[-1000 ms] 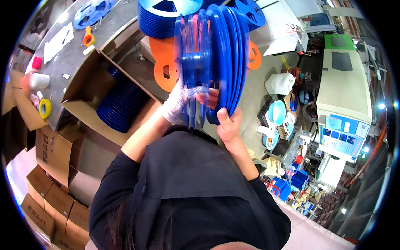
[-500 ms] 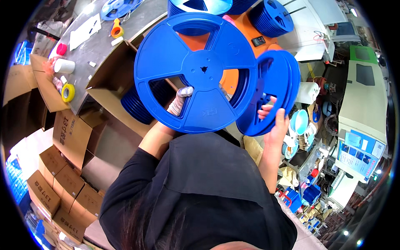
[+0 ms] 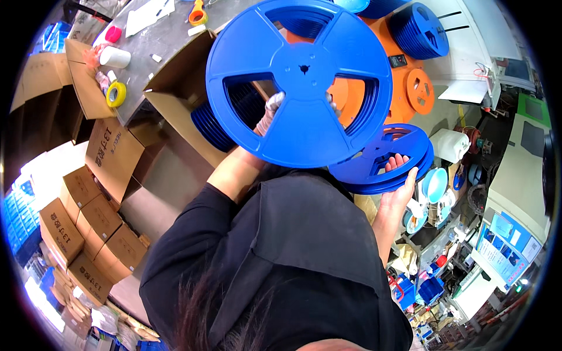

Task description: The person picks up blue plastic reels from a table, inspects them by turning them over, and stacks them into a cardboard box. The person repeats this process with multiple reels, arranging them neatly inside the box.

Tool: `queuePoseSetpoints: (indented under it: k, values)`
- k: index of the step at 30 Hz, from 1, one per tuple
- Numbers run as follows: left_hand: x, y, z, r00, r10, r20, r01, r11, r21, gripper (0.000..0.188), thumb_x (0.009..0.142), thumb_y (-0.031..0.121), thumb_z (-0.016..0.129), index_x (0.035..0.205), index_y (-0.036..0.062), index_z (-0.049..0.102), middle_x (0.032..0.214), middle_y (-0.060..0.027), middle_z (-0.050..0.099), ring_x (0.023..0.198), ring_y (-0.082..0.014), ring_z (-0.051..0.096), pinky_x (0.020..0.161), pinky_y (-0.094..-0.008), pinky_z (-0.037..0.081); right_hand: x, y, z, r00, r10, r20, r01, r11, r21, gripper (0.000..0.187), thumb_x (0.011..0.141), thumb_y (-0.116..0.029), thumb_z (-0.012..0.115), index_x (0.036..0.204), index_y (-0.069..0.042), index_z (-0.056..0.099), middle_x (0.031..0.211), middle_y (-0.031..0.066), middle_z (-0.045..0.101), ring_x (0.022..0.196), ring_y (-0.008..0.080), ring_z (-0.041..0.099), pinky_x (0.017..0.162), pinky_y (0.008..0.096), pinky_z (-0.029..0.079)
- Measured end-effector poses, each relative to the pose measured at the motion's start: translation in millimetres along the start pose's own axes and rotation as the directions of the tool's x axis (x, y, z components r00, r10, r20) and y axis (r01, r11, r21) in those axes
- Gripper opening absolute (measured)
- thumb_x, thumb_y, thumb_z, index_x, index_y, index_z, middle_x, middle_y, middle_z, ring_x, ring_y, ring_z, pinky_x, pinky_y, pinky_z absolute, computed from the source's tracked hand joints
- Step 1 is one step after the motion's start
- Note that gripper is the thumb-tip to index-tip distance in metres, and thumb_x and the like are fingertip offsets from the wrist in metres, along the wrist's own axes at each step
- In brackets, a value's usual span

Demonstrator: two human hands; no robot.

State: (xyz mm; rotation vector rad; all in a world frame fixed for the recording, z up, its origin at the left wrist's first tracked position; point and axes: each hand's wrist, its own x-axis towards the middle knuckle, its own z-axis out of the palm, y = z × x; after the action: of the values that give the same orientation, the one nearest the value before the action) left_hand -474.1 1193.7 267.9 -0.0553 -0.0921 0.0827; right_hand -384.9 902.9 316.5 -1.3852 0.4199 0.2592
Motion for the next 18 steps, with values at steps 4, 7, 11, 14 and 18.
queuePoseSetpoints:
  k: [4,7,11,14,18]
  values:
    - [-1,15,-7,0.979,0.044,-0.198,-0.033,0.998,0.057,0.053,0.094,0.045,0.049,0.127,0.0034,0.054,0.111,-0.0121,0.062,0.11,-0.0301,0.06,0.106,-0.0448,0.043,-1,5,9,0.999,0.044,0.029,-0.044,0.999,-0.013,0.057,0.102,-0.045,0.039,0.134,0.001,0.043,0.131,0.0197,0.054,0.117,0.0323,0.056,0.099,0.043,0.045]
    - [-3,18,-7,0.984,0.073,-0.164,-0.078,0.997,-0.028,0.055,0.096,0.046,0.047,0.128,0.003,0.054,0.114,-0.0119,0.062,0.111,-0.0289,0.06,0.107,-0.044,0.043,-3,10,15,0.996,0.064,0.06,-0.062,0.997,-0.039,0.055,0.102,-0.045,0.038,0.133,0.0,0.044,0.13,0.0187,0.055,0.114,0.0307,0.057,0.097,0.0415,0.047]
    - [-10,24,-16,0.991,0.124,-0.049,-0.127,0.989,-0.078,0.056,0.094,0.047,0.049,0.13,0.0034,0.053,0.116,-0.0138,0.061,0.112,-0.0298,0.059,0.108,-0.0454,0.041,1,12,21,0.992,0.115,0.056,-0.109,0.988,-0.11,0.056,0.102,-0.046,0.036,0.136,-0.002,0.044,0.131,0.0168,0.055,0.116,0.0298,0.056,0.099,0.0416,0.044]
    - [-13,32,-25,0.992,0.125,-0.025,-0.127,0.99,-0.066,0.058,0.093,0.047,0.05,0.131,0.0034,0.052,0.118,-0.0144,0.06,0.113,-0.0309,0.058,0.107,-0.0462,0.042,9,16,21,0.99,0.133,0.05,-0.124,0.981,-0.147,0.057,0.101,-0.049,0.037,0.138,-0.005,0.045,0.132,0.0157,0.055,0.118,0.0304,0.055,0.101,0.0426,0.042]
    - [-17,40,-44,0.993,0.114,-0.017,-0.115,0.99,-0.077,0.06,0.092,0.048,0.051,0.132,0.0034,0.051,0.119,-0.0151,0.06,0.114,-0.0323,0.058,0.107,-0.0473,0.042,14,19,24,0.986,0.15,0.067,-0.132,0.967,-0.219,0.056,0.1,-0.049,0.041,0.136,-0.006,0.048,0.129,0.0145,0.057,0.114,0.028,0.057,0.099,0.0407,0.044]
